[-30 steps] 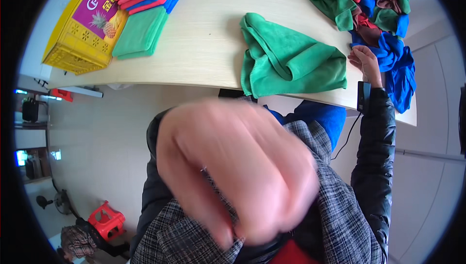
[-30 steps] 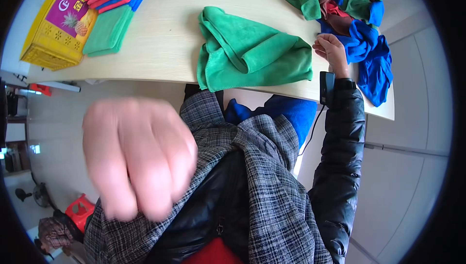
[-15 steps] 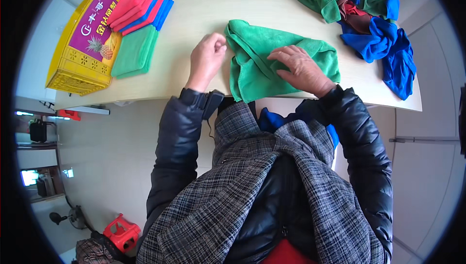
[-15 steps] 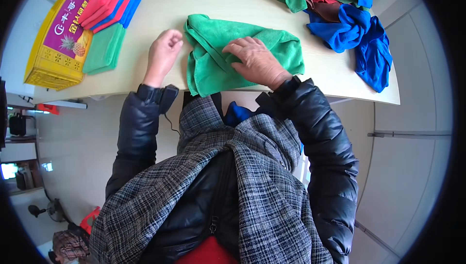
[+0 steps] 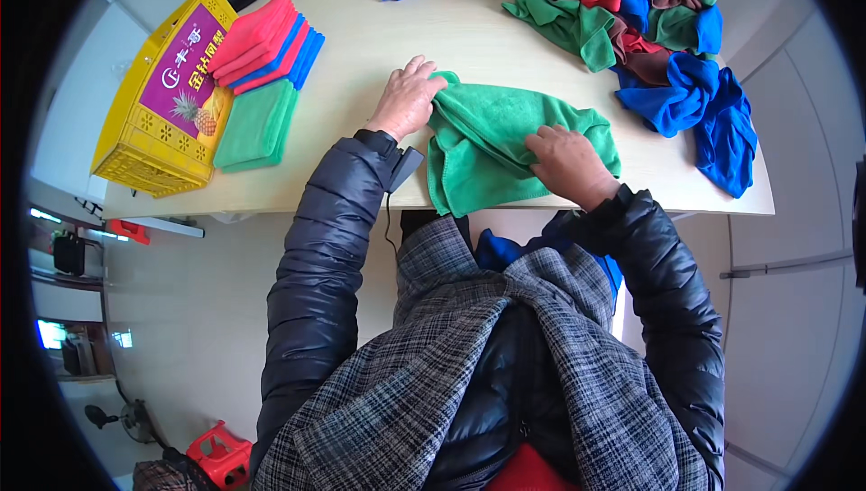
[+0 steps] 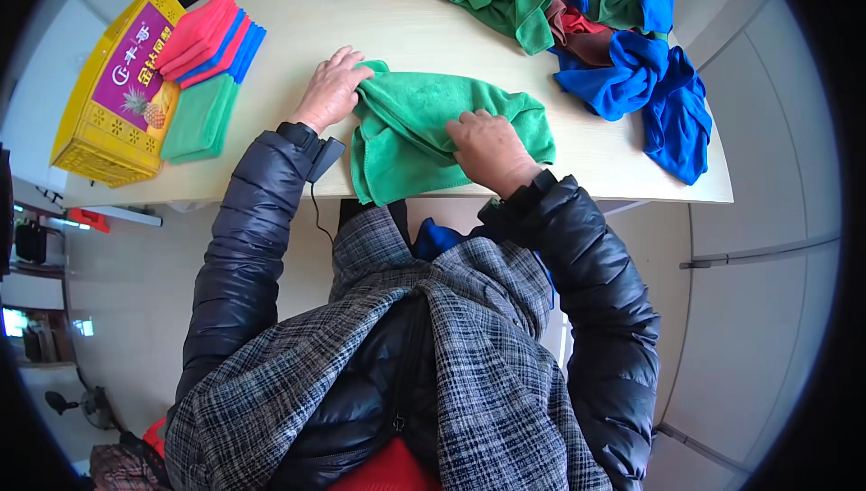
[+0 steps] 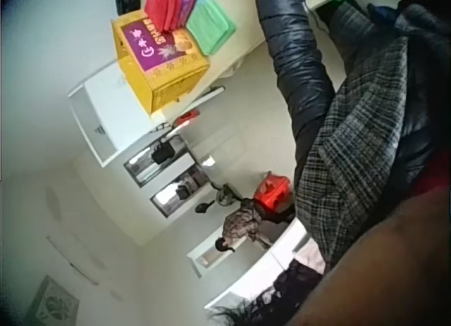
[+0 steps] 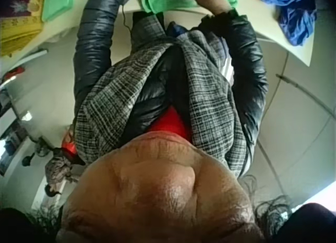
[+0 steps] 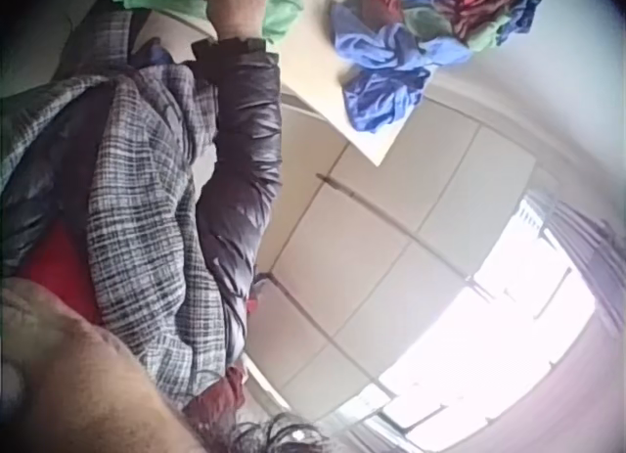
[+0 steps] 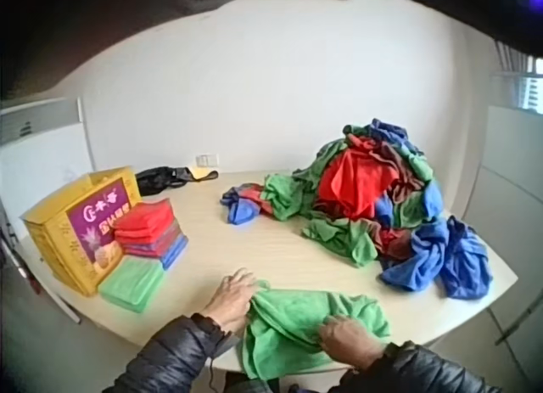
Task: Folding a piece of green fabric on a table in a workshop environment.
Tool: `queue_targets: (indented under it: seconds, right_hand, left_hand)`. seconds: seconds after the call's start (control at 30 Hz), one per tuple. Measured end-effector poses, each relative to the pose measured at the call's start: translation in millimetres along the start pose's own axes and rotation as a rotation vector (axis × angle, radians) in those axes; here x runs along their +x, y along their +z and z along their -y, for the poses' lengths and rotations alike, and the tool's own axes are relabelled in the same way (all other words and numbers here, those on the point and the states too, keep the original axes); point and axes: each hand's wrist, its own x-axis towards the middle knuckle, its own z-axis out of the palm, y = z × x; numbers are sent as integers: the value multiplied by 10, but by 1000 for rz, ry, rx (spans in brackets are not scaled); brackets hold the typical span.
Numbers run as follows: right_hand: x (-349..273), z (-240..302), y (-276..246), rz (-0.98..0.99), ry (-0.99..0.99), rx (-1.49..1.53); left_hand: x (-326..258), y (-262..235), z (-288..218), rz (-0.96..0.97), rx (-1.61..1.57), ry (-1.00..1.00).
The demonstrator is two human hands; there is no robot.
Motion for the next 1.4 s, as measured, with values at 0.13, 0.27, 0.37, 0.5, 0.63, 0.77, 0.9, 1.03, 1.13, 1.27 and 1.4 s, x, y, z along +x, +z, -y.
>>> queue_targets:
  seconds: [0.13,0.27,0.37,0.5,0.63,0.77,0.9,1.03,1.13,1.27,1.4]
  right_hand:
    - [-31,-133,-34,-81,50,15]
    - [65,-634,-322,-325,252,-32]
    - [256,-884,-840,-557,189,28]
    - [533,-1047,-1687,-516,274,-128]
    - [708,-1013,-2260,-693,248,-236]
    - [540,-801,-2356,-866,224,-245]
    - [0,-738,-1653,-753,160,-180]
    - [-777,-710,-644,-358,263,-33]
    - [-1160,-595,-238,-217,319,76]
    - [-1259,-585,-185,-227,386,96]
    - [-1269,-576,-220,-136,386,53]
  left_hand:
    - [116,-71,51,-71,-212,22]
    - [316,-357,167,-98,-803,-126]
    - [492,-730,273,-226,-780,-119]
    - [757,-1521,110,-352,-349,-14]
    - [884,-2198,33,-491,52,86]
    - [629,-2594,-207,-689,5,141]
    - [84,-1855,-237,-532,-26,143]
    - [-734,-1015,-562,-215,-132,128]
    - [-1110,-615,-778,-85,-231,71]
    - [-1333,-484,-918,-77,-415,-26]
    - [-1420,-441,-904,-117,-396,-97]
